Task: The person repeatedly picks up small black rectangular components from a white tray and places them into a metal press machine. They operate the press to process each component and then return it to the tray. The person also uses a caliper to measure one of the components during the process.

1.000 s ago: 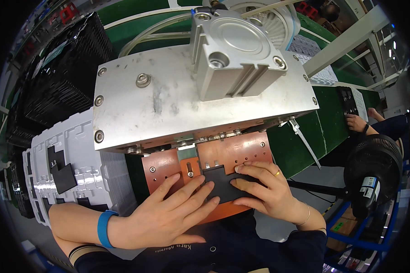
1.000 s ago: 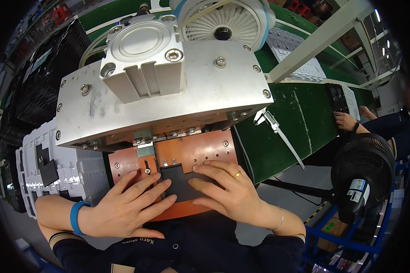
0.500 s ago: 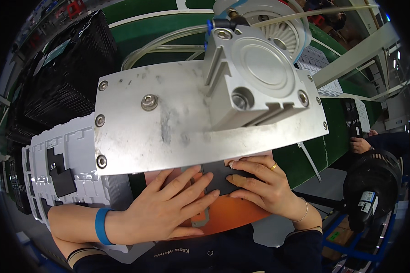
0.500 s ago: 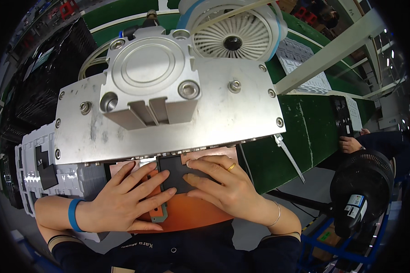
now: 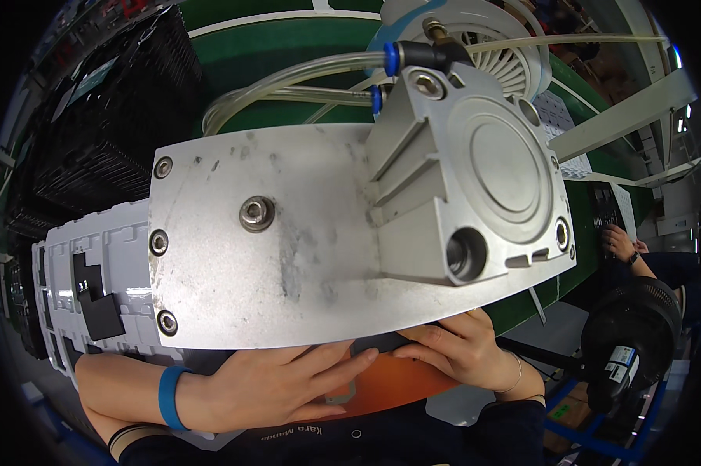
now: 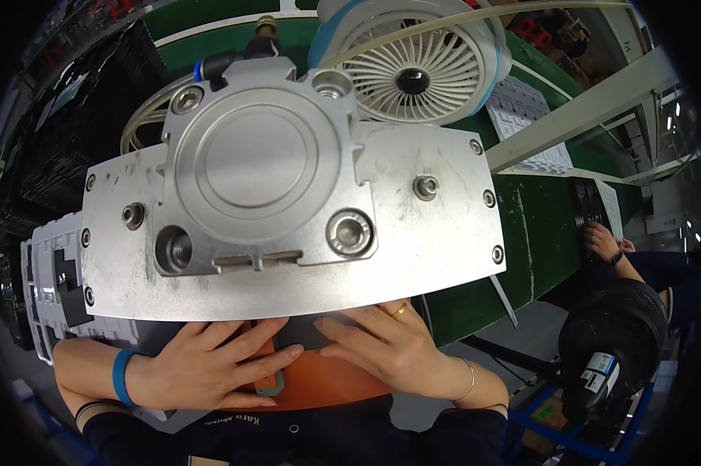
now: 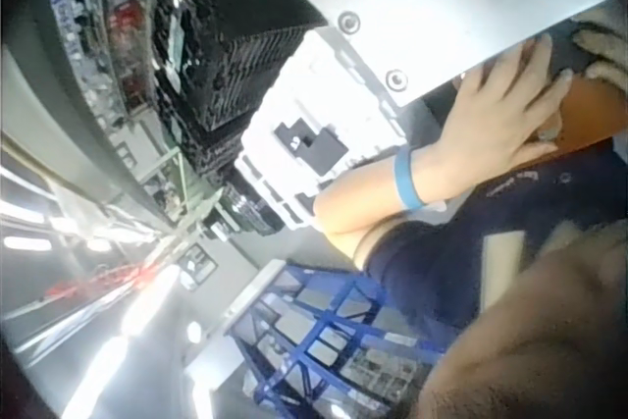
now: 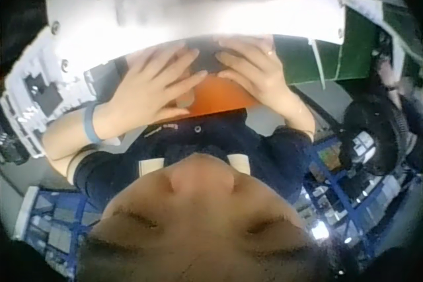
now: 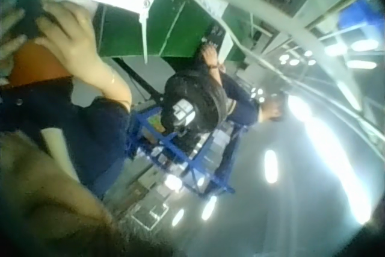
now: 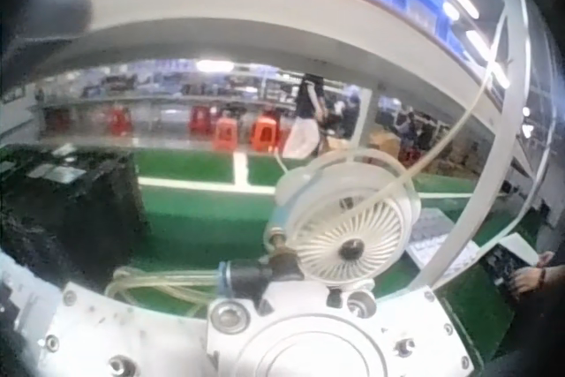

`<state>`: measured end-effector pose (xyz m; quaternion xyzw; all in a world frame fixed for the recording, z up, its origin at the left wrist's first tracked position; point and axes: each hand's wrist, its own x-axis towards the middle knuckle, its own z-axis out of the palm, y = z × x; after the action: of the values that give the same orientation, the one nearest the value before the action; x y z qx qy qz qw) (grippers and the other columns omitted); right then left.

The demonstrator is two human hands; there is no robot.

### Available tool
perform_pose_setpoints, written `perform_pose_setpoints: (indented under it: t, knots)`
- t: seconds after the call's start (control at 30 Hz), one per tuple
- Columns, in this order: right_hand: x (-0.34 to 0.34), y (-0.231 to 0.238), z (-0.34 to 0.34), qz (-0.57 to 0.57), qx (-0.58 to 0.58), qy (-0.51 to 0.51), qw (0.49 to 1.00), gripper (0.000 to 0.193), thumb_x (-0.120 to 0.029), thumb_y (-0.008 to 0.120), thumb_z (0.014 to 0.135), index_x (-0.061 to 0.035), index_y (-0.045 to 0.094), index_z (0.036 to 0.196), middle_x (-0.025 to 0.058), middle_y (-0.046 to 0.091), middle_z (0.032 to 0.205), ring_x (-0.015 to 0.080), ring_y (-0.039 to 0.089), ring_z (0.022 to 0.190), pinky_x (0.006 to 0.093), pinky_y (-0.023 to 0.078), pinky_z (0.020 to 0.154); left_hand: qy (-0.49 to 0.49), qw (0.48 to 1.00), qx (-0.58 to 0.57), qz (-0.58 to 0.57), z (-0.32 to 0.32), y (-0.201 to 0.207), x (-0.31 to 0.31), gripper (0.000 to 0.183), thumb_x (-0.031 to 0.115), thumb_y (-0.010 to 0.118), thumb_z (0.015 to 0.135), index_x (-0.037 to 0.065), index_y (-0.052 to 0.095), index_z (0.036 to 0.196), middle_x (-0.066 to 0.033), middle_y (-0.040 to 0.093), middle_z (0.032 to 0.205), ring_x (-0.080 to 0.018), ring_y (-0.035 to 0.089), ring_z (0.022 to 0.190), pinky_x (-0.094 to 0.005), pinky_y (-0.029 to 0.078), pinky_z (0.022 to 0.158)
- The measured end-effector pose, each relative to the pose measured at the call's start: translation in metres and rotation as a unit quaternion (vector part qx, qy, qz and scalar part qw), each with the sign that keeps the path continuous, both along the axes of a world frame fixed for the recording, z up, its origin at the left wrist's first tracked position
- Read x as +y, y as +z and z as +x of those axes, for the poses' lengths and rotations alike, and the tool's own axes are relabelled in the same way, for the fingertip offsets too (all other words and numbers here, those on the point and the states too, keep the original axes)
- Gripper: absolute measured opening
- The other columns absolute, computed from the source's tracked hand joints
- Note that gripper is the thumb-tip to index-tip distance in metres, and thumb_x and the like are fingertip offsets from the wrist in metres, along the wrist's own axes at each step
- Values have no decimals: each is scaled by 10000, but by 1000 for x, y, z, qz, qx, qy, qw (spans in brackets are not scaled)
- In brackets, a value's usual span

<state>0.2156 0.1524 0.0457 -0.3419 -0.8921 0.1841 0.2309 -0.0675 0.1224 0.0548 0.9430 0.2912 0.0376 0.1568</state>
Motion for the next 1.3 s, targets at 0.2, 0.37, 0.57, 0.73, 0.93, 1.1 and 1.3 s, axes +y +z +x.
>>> perform_pose_setpoints:
  t: [0.2, 0.37, 0.57, 0.73, 0.93, 1.1, 1.3]
  knots:
    - [-1, 1, 1, -13, 4, 4, 1000, 445, -208, 870, 666, -72, 746, 1070, 85, 672, 1107, 271, 629, 1047, 385, 500, 895, 0, 1000, 1, 5, 0, 1, -1, 702, 690, 609, 860, 252, 576, 1407, -127, 472, 1485, -364, 424, 1369, -550, 324, 1125]
    - [0, 2, 1, -14, 1, 1, 1000, 464, -204, 873, 665, -70, 743, 1089, 79, 680, 1079, 264, 639, 1020, 376, 503, 889, 1, 999, -37, 16, 0, 6, 5, 741, 582, 600, 904, 131, 473, 1478, -25, 553, 1210, -203, 552, 1192, -370, 470, 1033]
    - [-1, 1, 1, -11, -1, 3, 1000, 468, -212, 873, 673, -71, 740, 1100, 72, 685, 1050, 256, 648, 995, 373, 504, 891, 3, 999, -30, 32, 0, 5, 5, 758, 603, 584, 903, 138, 459, 1488, -23, 553, 1216, -222, 547, 1204, -410, 458, 1045]
    - [0, 2, 1, -17, 2, -2, 1000, 467, -222, 871, 681, -73, 739, 1104, 71, 683, 1055, 254, 646, 1004, 375, 504, 899, -1, 999, -39, 17, 1, 6, 5, 747, 583, 587, 915, 115, 462, 1484, -27, 552, 1209, -213, 532, 1215, -381, 453, 1044]
    - [0, 1, 2, -26, 0, 3, 1000, 461, -220, 866, 684, -68, 739, 1100, 83, 679, 1077, 258, 641, 1031, 382, 496, 919, -3, 1000, -11, 8, 1, 3, 2, 718, 645, 609, 876, 191, 545, 1429, -104, 501, 1382, -316, 443, 1332, -503, 338, 1110]
    - [-1, 0, 2, -26, 4, 2, 1000, 467, -214, 865, 681, -63, 737, 1104, 91, 677, 1086, 278, 636, 1047, 396, 490, 930, -6, 1000, 9, 5, 2, 3, 1, 699, 679, 619, 856, 247, 583, 1404, -139, 462, 1485, -375, 397, 1382, -562, 289, 1138]
    - [0, 1, 1, -35, 9, 0, 999, 464, -213, 867, 676, -70, 737, 1097, 81, 675, 1096, 281, 624, 1068, 398, 489, 930, -1, 1000, 17, -1, 2, 4, 0, 690, 670, 615, 865, 245, 581, 1407, -137, 459, 1488, -372, 387, 1379, -534, 305, 1121]
